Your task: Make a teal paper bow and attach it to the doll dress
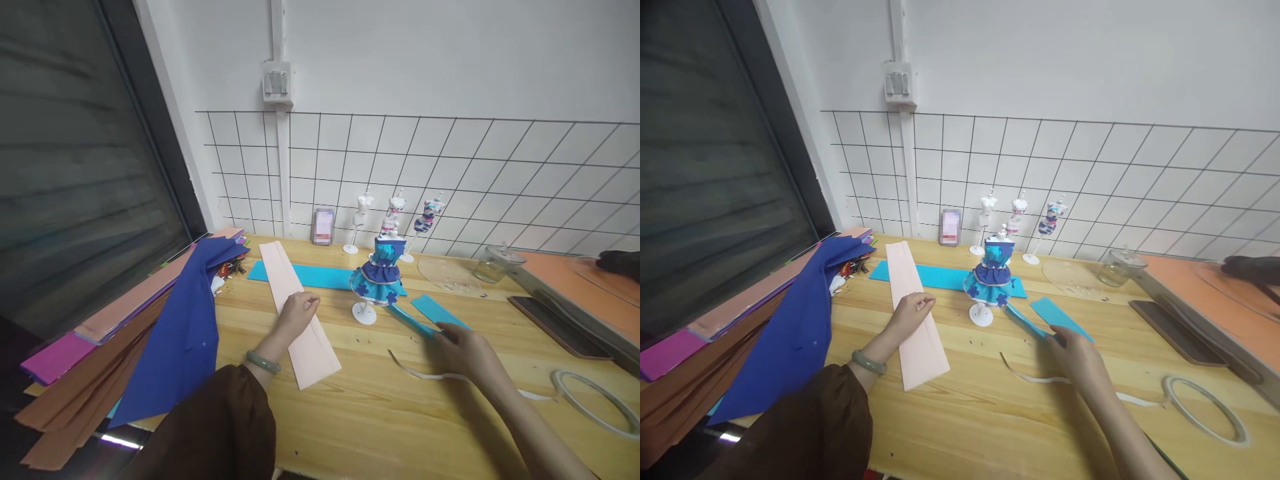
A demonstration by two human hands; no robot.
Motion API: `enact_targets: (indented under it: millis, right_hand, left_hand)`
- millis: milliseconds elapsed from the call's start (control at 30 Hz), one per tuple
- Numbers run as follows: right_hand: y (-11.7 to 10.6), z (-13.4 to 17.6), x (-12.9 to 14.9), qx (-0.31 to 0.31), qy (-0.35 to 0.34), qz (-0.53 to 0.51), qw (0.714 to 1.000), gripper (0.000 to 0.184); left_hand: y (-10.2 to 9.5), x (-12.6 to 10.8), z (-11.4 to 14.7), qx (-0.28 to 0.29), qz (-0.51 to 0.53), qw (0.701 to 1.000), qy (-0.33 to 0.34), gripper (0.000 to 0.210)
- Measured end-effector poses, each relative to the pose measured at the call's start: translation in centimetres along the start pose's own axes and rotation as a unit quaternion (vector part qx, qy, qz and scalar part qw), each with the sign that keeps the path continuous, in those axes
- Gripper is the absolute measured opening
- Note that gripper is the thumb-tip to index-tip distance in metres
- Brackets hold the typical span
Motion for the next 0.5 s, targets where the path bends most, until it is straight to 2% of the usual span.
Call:
enact_targets:
  millis: [133, 300, 433, 500]
  right_hand:
    - [-1.4, 1.0, 0.9, -0.002, 0.019, -0.050, 0.999, 0.039]
    - [-3.7, 2.5, 1.7, 0.002, 0.035, -0.167, 0.985, 0.036]
    - [-3.6, 2.8, 0.7, 0.021, 0.036, -0.258, 0.965, 0.038]
    - [-3.2, 2.6, 0.0, 0.030, 0.040, -0.266, 0.963, 0.038]
  left_hand:
    - [0.0, -0.2, 0.1, 0.014, -0.002, 1.000, 0.006, 0.023]
    - [-0.1, -0.3, 0.1, 0.018, -0.002, 1.000, 0.004, 0.023]
    - [-0.1, -0.2, 0.1, 0.019, 0.001, 1.000, 0.003, 0.023]
    - [0.0, -0.2, 0.2, 0.024, 0.001, 1.000, 0.007, 0.023]
Point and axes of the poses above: each hand's wrist, its own z-axis away from the middle knuckle, its own y-axis out of the palm, x = y × z, the point moved 1 cm from there along -z, towards the middle knuckle, and after that the axes turned 11 degrees about x, right-handed, at the moved point
